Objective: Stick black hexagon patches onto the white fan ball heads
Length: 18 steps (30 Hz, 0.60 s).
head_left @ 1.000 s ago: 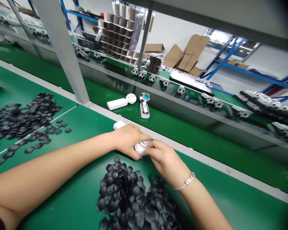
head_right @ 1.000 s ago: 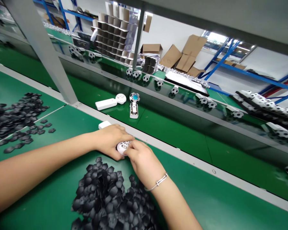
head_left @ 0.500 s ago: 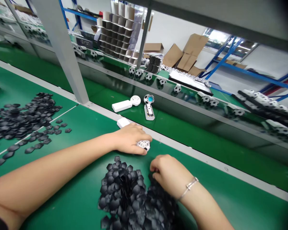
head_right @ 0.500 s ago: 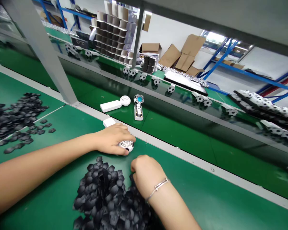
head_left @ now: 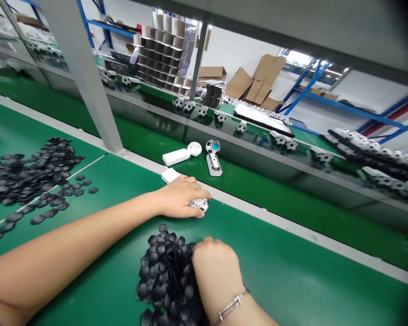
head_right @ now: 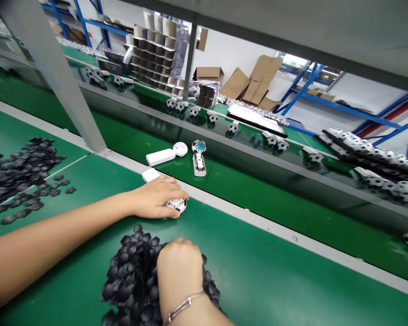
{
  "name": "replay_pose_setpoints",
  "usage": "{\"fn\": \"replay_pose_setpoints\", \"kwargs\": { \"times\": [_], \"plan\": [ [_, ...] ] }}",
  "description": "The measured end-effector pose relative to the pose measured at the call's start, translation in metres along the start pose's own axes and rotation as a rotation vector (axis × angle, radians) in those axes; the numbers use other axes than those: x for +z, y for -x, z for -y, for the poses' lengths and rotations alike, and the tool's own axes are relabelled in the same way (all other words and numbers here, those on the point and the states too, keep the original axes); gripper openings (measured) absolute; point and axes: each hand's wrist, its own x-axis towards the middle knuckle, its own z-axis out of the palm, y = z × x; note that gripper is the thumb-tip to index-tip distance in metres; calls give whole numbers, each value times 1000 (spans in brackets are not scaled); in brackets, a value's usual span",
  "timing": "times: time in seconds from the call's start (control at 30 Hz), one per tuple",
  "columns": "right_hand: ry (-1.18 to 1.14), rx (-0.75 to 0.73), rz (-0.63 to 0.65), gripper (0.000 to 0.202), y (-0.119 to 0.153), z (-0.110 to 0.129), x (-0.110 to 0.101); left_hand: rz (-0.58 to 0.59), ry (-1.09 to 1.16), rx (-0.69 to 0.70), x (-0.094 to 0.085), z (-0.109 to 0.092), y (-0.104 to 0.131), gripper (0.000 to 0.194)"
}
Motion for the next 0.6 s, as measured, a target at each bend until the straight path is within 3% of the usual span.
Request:
{"fn": "replay_pose_setpoints", "kwargs": {
  "times": [0.17, 0.3, 0.47, 0.6],
  "plan": [
    [-43, -23, 12, 23, -4, -7, -4, 29, -60, 18, 3, -2, -5, 42],
    [-104, -19, 4, 26, -4, -24, -18, 21, -103, -46, 0, -5, -3, 47],
    [-482, -166, -375, 17, -16, -56, -22, 100, -150, -79, -4, -9, 3, 65],
    [-717, -227, -569, 11, -34, -60, -7, 166, -142, -173, -3, -14, 3, 57]
  ]
}}
